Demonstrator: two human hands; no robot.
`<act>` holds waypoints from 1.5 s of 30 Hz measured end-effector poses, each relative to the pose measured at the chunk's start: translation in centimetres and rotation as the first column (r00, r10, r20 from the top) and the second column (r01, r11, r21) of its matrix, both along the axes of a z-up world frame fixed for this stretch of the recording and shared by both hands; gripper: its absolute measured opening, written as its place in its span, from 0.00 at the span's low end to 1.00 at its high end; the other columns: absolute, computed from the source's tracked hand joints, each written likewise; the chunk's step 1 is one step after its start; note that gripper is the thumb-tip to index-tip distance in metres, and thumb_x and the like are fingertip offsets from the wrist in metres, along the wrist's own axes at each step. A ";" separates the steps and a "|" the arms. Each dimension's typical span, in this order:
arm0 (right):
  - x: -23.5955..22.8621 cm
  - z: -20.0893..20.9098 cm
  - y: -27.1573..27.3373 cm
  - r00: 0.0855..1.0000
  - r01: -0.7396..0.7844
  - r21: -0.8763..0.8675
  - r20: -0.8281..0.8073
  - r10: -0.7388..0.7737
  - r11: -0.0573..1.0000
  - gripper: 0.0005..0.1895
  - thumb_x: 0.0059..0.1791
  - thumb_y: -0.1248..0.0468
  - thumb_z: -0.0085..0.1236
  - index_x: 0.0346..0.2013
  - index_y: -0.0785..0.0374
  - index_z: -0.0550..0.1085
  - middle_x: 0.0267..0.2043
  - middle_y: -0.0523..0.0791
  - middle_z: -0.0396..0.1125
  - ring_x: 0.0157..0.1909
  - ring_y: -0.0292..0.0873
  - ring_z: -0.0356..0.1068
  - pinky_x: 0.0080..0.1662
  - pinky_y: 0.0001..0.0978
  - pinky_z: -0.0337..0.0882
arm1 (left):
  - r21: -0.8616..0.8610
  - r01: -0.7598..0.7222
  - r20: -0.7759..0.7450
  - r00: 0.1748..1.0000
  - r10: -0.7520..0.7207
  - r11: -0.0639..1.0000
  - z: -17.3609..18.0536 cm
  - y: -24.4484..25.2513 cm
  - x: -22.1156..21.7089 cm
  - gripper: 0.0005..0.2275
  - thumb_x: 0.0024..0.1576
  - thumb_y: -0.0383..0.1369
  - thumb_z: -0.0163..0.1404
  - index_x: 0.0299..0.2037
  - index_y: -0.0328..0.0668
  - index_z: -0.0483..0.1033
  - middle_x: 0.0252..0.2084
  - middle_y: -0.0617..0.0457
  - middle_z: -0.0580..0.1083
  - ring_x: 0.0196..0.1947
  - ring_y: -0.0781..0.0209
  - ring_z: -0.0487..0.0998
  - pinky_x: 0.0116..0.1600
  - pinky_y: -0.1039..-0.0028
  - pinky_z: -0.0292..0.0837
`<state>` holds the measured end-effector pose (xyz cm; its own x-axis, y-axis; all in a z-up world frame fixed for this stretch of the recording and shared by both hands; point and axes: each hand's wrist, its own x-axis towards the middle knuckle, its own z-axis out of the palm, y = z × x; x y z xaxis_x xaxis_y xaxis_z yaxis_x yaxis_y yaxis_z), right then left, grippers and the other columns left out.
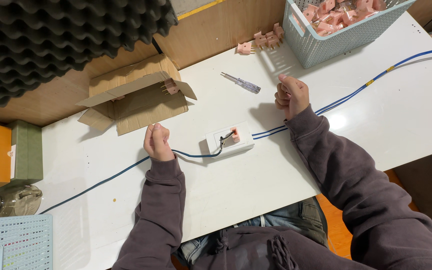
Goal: The person uses a screwdriver to tighten the screws on a pink electrical plug attached to a blue cable. They then insert the plug into a white power strip to test the connection. After removing the plug, they repeat the tightening process on the same plug.
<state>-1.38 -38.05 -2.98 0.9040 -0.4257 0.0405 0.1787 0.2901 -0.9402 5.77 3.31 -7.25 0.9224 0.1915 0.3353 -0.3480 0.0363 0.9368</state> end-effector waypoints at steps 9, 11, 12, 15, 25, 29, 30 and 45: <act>-0.4 0.6 0.4 0.999 0.050 0.024 0.006 -0.050 0.998 0.32 0.62 0.61 0.64 0.21 0.47 0.54 0.17 0.36 0.38 0.19 0.32 0.37 0.22 0.25 0.45 | 0.033 -0.099 -0.028 0.995 0.100 0.995 3.1 -0.5 -2.0 0.29 0.72 0.33 0.59 0.23 0.60 0.51 0.14 0.63 0.53 0.18 0.75 0.55 0.29 0.84 0.51; -0.6 1.2 0.7 0.998 0.059 0.022 -0.005 -0.059 0.998 0.33 0.62 0.62 0.64 0.20 0.47 0.54 0.16 0.35 0.38 0.19 0.31 0.36 0.22 0.25 0.45 | 0.030 -0.115 -0.040 0.992 0.117 0.993 3.3 -0.8 -2.3 0.30 0.72 0.33 0.60 0.21 0.59 0.50 0.12 0.62 0.55 0.16 0.74 0.55 0.28 0.84 0.51; -0.6 1.5 0.8 0.997 0.072 0.022 -0.015 -0.071 0.997 0.33 0.62 0.62 0.65 0.20 0.47 0.54 0.16 0.34 0.38 0.19 0.31 0.36 0.22 0.24 0.45 | 0.029 -0.129 -0.052 0.990 0.131 0.991 3.5 -1.0 -2.4 0.32 0.71 0.32 0.61 0.19 0.58 0.50 0.10 0.61 0.56 0.14 0.74 0.55 0.26 0.85 0.51; -0.5 0.6 0.0 0.998 0.067 -0.005 -0.004 -0.067 0.998 0.38 0.65 0.61 0.62 0.18 0.46 0.50 0.15 0.35 0.36 0.18 0.32 0.34 0.22 0.26 0.44 | -0.016 -0.075 -0.046 0.996 0.074 0.997 3.9 -1.4 -2.9 0.33 0.75 0.36 0.56 0.14 0.60 0.53 0.09 0.62 0.52 0.12 0.74 0.52 0.22 0.81 0.48; 0.5 -0.8 -1.5 0.987 0.150 -0.137 0.080 -0.140 0.979 0.40 0.70 0.55 0.56 0.16 0.47 0.50 0.16 0.36 0.36 0.19 0.34 0.36 0.24 0.28 0.44 | -0.096 0.005 -0.043 0.999 -0.009 0.995 2.3 -1.3 -2.1 0.34 0.78 0.39 0.45 0.11 0.58 0.55 0.09 0.63 0.48 0.08 0.73 0.50 0.18 0.81 0.47; 2.6 -2.0 -2.8 0.945 0.272 -0.791 0.328 0.005 0.548 0.22 0.66 0.62 0.68 0.31 0.60 0.69 0.24 0.43 0.52 0.26 0.45 0.53 0.34 0.40 0.57 | -0.049 -0.040 -0.069 0.997 0.037 0.998 2.8 -1.9 -2.1 0.33 0.77 0.37 0.47 0.11 0.55 0.58 0.09 0.63 0.48 0.10 0.74 0.51 0.20 0.81 0.46; 3.1 -1.2 -2.2 0.934 0.289 -0.856 0.351 0.070 0.430 0.15 0.64 0.58 0.72 0.45 0.64 0.76 0.35 0.46 0.55 0.33 0.50 0.60 0.41 0.45 0.65 | -0.022 -0.052 -0.079 0.996 0.051 0.998 2.7 -2.0 -2.2 0.33 0.76 0.37 0.48 0.11 0.54 0.60 0.09 0.63 0.49 0.10 0.74 0.52 0.20 0.81 0.47; 4.9 -2.3 0.4 0.997 0.080 -0.996 0.080 0.015 -0.043 0.22 0.63 0.45 0.66 0.60 0.57 0.84 0.47 0.43 0.68 0.50 0.45 0.67 0.57 0.43 0.66 | 0.140 0.166 0.034 0.984 -0.172 0.976 2.0 -2.4 -1.7 0.11 0.66 0.36 0.51 0.30 0.46 0.74 0.27 0.53 0.70 0.36 0.58 0.75 0.51 0.65 0.74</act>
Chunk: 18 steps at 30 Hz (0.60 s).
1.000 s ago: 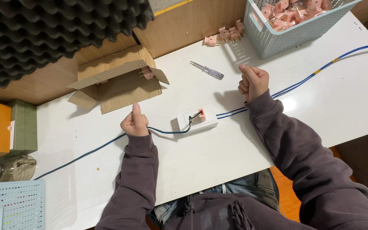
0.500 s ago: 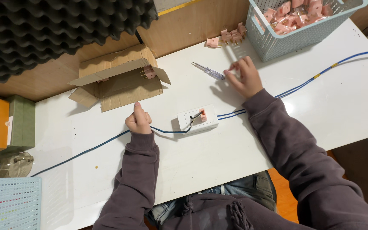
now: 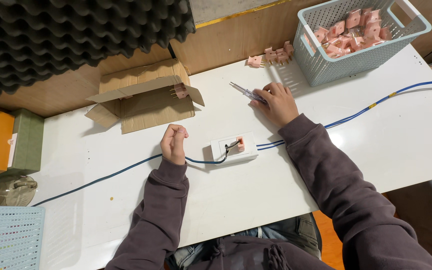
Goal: The person uses a screwdriver to tighten the screws on a pink electrical plug attached to a blue cable. They then insert the plug into a white power strip to test the connection. After removing the plug, they repeat the tightening process on the same plug.
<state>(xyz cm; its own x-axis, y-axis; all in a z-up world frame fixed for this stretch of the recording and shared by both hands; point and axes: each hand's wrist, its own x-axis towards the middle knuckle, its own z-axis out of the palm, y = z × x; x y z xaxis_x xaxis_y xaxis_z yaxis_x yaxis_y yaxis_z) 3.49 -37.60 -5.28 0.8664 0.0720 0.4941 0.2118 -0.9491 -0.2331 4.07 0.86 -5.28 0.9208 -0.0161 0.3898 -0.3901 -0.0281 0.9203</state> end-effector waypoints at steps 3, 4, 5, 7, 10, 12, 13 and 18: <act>0.2 -0.7 -0.4 1.000 -0.004 0.023 0.021 0.004 1.000 0.14 0.63 0.50 0.68 0.55 0.55 0.85 0.42 0.42 0.67 0.48 0.44 0.69 0.55 0.41 0.66 | -0.010 0.000 -0.005 1.000 0.000 1.000 0.3 0.0 -0.1 0.11 0.66 0.36 0.52 0.30 0.46 0.75 0.26 0.53 0.71 0.36 0.58 0.75 0.50 0.65 0.74; 0.2 -0.9 -0.6 1.000 -0.006 0.022 0.019 0.006 1.000 0.14 0.63 0.50 0.68 0.55 0.55 0.85 0.42 0.42 0.67 0.48 0.44 0.69 0.55 0.41 0.66 | -0.012 -0.001 -0.006 1.000 0.001 1.000 0.4 0.1 -0.2 0.11 0.66 0.36 0.52 0.30 0.46 0.75 0.26 0.53 0.71 0.36 0.58 0.75 0.50 0.65 0.74; 0.3 -1.1 -0.9 0.999 -0.007 0.070 0.033 0.005 0.998 0.11 0.61 0.54 0.70 0.55 0.54 0.86 0.43 0.42 0.69 0.47 0.45 0.71 0.55 0.41 0.67 | -0.013 0.006 -0.015 1.000 -0.006 1.000 0.5 0.1 -0.2 0.11 0.66 0.36 0.52 0.30 0.47 0.75 0.26 0.53 0.71 0.35 0.59 0.75 0.50 0.66 0.74; 0.2 -1.0 -1.3 0.999 -0.011 0.115 0.048 0.005 0.993 0.10 0.60 0.58 0.72 0.55 0.53 0.86 0.43 0.43 0.71 0.47 0.45 0.73 0.54 0.41 0.69 | -0.016 0.012 -0.022 1.000 -0.012 1.000 0.4 0.2 -0.1 0.11 0.66 0.36 0.52 0.30 0.47 0.75 0.26 0.53 0.71 0.35 0.60 0.75 0.51 0.66 0.75; -0.4 -0.4 -1.9 0.999 -0.050 0.417 0.038 0.038 0.908 0.13 0.63 0.53 0.70 0.60 0.52 0.85 0.42 0.45 0.73 0.44 0.47 0.73 0.52 0.41 0.72 | -0.021 0.015 -0.018 1.000 -0.016 1.000 0.0 0.2 0.1 0.11 0.66 0.35 0.52 0.30 0.47 0.75 0.26 0.54 0.71 0.35 0.61 0.75 0.50 0.67 0.75; -0.9 -0.8 -2.2 0.997 -0.044 0.618 0.072 -0.001 0.785 0.14 0.61 0.53 0.76 0.60 0.50 0.86 0.44 0.43 0.77 0.47 0.43 0.75 0.53 0.34 0.73 | -0.020 0.006 -0.015 1.000 -0.007 1.000 0.0 0.3 0.0 0.11 0.66 0.36 0.53 0.31 0.47 0.75 0.26 0.54 0.71 0.35 0.60 0.76 0.51 0.66 0.76; -0.9 -0.5 -2.4 0.998 -0.042 0.619 0.070 -0.001 0.784 0.14 0.61 0.53 0.76 0.60 0.50 0.86 0.44 0.43 0.77 0.47 0.43 0.75 0.53 0.34 0.73 | -0.019 0.007 -0.018 1.000 -0.007 1.000 0.0 0.3 0.1 0.11 0.66 0.36 0.53 0.31 0.47 0.75 0.26 0.54 0.71 0.35 0.60 0.76 0.51 0.66 0.76; -1.0 0.2 -2.8 0.998 -0.036 0.883 0.004 0.070 0.467 0.18 0.63 0.57 0.71 0.67 0.57 0.81 0.52 0.47 0.79 0.53 0.40 0.77 0.60 0.36 0.76 | -0.022 0.014 -0.011 1.000 -0.014 1.000 0.1 0.3 0.2 0.10 0.67 0.35 0.53 0.32 0.46 0.75 0.24 0.54 0.71 0.33 0.61 0.75 0.49 0.68 0.76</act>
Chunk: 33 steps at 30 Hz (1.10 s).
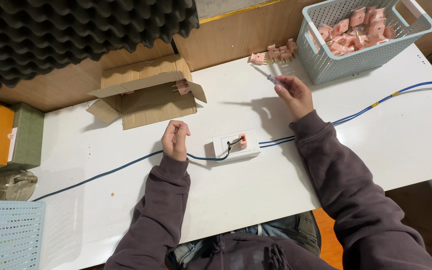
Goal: The person uses a screwdriver to tighten the screws on a pink electrical plug attached to a blue cable. They then insert the plug into a white power strip to test the connection. After removing the plug, they repeat the tightening process on the same plug.
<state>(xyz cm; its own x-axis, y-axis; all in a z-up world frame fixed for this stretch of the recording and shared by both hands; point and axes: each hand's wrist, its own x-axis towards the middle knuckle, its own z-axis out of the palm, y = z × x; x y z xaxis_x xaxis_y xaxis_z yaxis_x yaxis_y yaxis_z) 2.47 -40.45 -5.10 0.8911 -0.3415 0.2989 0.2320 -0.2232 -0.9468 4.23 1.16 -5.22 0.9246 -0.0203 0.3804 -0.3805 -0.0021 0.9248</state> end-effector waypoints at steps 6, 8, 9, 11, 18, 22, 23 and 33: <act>0.1 -0.5 -0.2 0.996 -0.091 0.141 -0.011 0.093 0.986 0.19 0.71 0.59 0.48 0.74 0.63 0.75 0.48 0.48 0.78 0.54 0.42 0.79 0.60 0.35 0.78 | -0.013 0.000 -0.001 1.000 0.000 1.000 -0.6 0.1 0.3 0.09 0.67 0.36 0.54 0.33 0.46 0.76 0.25 0.53 0.71 0.34 0.61 0.75 0.49 0.67 0.77; -0.2 0.6 0.3 0.995 -0.102 0.160 -0.004 0.104 0.982 0.19 0.70 0.58 0.49 0.74 0.63 0.75 0.48 0.49 0.79 0.55 0.43 0.80 0.61 0.36 0.78 | -0.011 0.002 0.000 1.000 -0.002 1.000 -0.7 0.2 0.3 0.10 0.67 0.35 0.54 0.33 0.46 0.76 0.24 0.53 0.71 0.33 0.61 0.75 0.49 0.67 0.77; -0.5 1.1 0.6 0.994 -0.112 0.178 0.004 0.113 0.978 0.20 0.70 0.57 0.49 0.73 0.64 0.74 0.49 0.50 0.79 0.56 0.44 0.81 0.62 0.37 0.78 | -0.010 0.004 0.002 1.000 -0.004 1.000 -0.7 0.2 0.4 0.10 0.67 0.35 0.54 0.33 0.45 0.75 0.24 0.53 0.71 0.33 0.61 0.75 0.49 0.67 0.77; -0.3 1.3 1.0 0.994 -0.112 0.210 0.032 0.108 0.971 0.18 0.68 0.60 0.54 0.71 0.65 0.73 0.49 0.51 0.79 0.55 0.44 0.81 0.62 0.37 0.79 | -0.011 0.010 0.006 1.000 -0.010 1.000 -0.8 0.2 0.4 0.10 0.67 0.35 0.54 0.33 0.45 0.76 0.24 0.53 0.70 0.33 0.61 0.75 0.49 0.68 0.77; 0.5 -0.7 -0.5 0.999 0.027 0.121 0.019 -0.030 0.992 0.12 0.64 0.61 0.70 0.58 0.63 0.80 0.50 0.49 0.78 0.52 0.42 0.80 0.57 0.37 0.84 | -0.006 0.032 0.002 0.999 -0.032 0.999 -0.8 0.4 0.3 0.09 0.68 0.34 0.54 0.34 0.44 0.75 0.24 0.54 0.70 0.33 0.62 0.74 0.49 0.69 0.77; 0.3 -0.6 0.0 0.999 0.041 0.101 0.030 -0.044 0.994 0.13 0.62 0.60 0.74 0.57 0.63 0.83 0.46 0.48 0.76 0.46 0.41 0.79 0.52 0.36 0.86 | -0.009 0.029 -0.002 1.000 -0.029 1.000 -1.0 0.3 0.4 0.10 0.68 0.35 0.54 0.35 0.43 0.76 0.24 0.53 0.70 0.33 0.61 0.74 0.49 0.68 0.77; 0.2 -0.6 0.3 0.998 0.048 0.044 0.032 -0.049 0.998 0.14 0.60 0.60 0.76 0.58 0.62 0.84 0.46 0.46 0.77 0.47 0.39 0.78 0.53 0.34 0.83 | -0.011 0.028 -0.003 1.000 -0.028 1.000 -0.9 0.3 0.4 0.09 0.68 0.35 0.54 0.35 0.44 0.76 0.24 0.53 0.70 0.33 0.61 0.74 0.49 0.68 0.77; -0.6 0.5 1.1 0.997 -0.012 -0.255 0.067 0.030 0.967 0.15 0.56 0.61 0.80 0.54 0.60 0.85 0.48 0.46 0.82 0.48 0.45 0.79 0.56 0.39 0.75 | 0.001 0.020 0.002 1.000 -0.020 1.000 -1.1 0.3 0.5 0.09 0.67 0.35 0.55 0.35 0.44 0.77 0.23 0.52 0.70 0.32 0.61 0.75 0.47 0.67 0.78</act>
